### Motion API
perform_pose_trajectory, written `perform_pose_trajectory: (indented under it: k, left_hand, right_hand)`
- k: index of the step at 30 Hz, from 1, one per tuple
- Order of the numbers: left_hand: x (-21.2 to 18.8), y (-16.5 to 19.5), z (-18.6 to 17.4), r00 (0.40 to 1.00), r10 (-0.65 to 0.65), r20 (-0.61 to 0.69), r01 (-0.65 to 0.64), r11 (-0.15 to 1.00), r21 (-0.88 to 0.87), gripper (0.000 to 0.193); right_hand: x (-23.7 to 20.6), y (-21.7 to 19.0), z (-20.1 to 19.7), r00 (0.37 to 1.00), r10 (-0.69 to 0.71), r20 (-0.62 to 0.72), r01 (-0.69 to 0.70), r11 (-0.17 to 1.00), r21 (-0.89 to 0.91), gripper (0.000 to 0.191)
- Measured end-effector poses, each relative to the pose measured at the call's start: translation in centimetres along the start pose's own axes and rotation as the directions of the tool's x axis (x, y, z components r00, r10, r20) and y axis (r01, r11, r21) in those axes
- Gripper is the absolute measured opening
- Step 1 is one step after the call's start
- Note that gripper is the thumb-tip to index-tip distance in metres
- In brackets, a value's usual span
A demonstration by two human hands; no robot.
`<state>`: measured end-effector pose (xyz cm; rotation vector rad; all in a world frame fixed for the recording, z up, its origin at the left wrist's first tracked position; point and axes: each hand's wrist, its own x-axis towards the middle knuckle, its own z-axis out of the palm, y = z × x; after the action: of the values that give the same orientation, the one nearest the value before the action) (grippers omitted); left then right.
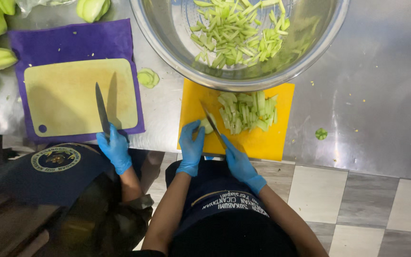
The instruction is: The person slices chayote squash into thin strips on a yellow cutting board and transfers the pieces into a metal colander. A second person slices chayote on a purple cutting board nearby. The camera wearer continues slicing and periodically moves the cut pieces into the colander.
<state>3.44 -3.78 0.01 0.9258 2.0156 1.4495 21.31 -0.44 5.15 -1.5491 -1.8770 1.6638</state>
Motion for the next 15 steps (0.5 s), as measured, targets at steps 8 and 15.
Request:
perform_pose_trajectory:
  k: [8, 15]
  left_hand:
    - [-0.5, -0.4, 0.1, 0.994, -0.109, -0.014, 0.107, 0.988, -0.107, 0.026]
    - [-0.2, 0.1, 0.8, 0.992, -0.115, -0.041, 0.115, 0.993, -0.024, 0.031]
  right_hand:
    - [-2.3, -1.8, -0.5, 0.984, -0.175, 0.029, 0.177, 0.965, -0.195, 0.057]
    - [-2.3, -1.8, -0.7, 0.978, -0.193, -0.082, 0.176, 0.968, -0.177, 0.055]
